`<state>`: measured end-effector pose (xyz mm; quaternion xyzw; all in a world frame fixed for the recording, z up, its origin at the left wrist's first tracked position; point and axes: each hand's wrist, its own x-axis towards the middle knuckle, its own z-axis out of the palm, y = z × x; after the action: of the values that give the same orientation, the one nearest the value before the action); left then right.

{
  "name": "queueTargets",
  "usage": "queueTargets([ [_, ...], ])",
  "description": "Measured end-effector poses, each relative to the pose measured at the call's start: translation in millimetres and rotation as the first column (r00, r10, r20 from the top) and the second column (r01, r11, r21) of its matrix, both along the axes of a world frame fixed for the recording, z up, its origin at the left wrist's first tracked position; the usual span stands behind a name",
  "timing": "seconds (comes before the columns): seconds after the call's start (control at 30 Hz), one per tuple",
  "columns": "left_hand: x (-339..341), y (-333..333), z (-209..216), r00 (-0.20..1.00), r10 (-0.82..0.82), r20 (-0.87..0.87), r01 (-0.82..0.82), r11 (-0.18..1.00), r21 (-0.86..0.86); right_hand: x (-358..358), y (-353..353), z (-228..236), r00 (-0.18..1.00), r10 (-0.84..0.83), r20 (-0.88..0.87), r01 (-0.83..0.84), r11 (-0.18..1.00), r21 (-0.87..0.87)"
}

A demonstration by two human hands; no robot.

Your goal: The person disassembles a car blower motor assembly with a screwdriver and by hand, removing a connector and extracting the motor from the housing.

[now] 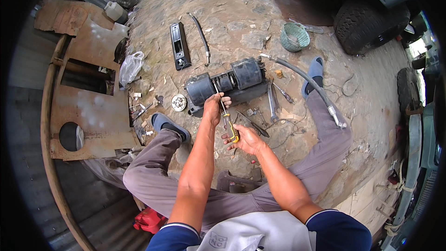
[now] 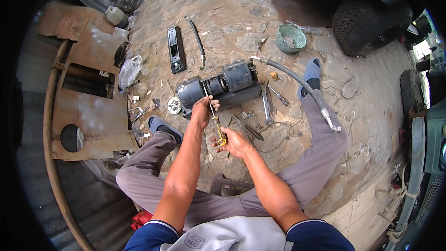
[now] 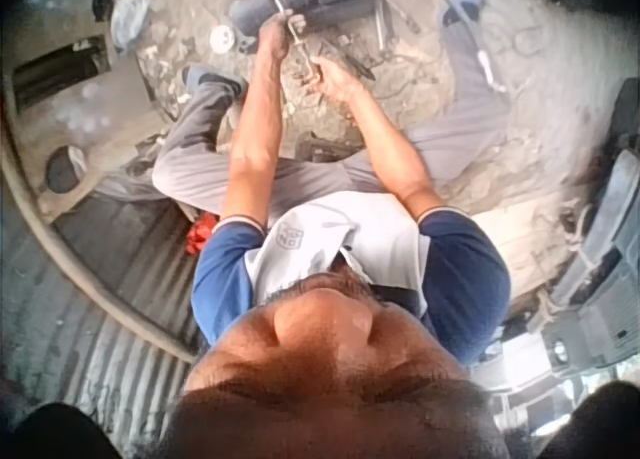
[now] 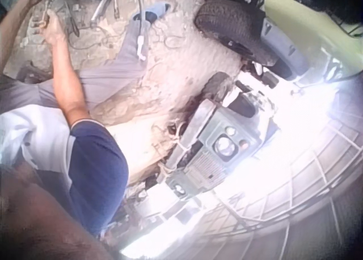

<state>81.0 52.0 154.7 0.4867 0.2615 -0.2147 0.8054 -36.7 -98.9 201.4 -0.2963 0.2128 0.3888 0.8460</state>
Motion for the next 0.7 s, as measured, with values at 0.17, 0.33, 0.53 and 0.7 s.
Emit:
queueTargets([
  [0.17,2,-1,1,1.0,0.002,0.002,-0.002,0.999,0.038,-1,13,-2,0.997,-0.02,0.077,0.046,0.936,-0.35],
  [0.33,1,6,0,0.999,-0.03,0.037,0.021,0.977,0.213,3,6,10,0.996,-0.061,-0.067,0.064,0.997,0.038],
  [0.53,19,15,30,0.743,-0.538,0.399,-0.384,0.147,0.912,1,14,-6,0.986,-0.103,0.132,0.147,0.911,-0.385],
  [0.7,47,27,45,0.647,-0.735,0.203,-0.345,-0.045,0.938,5,16,-14,0.997,-0.076,0.017,0.076,0.902,-0.424],
])
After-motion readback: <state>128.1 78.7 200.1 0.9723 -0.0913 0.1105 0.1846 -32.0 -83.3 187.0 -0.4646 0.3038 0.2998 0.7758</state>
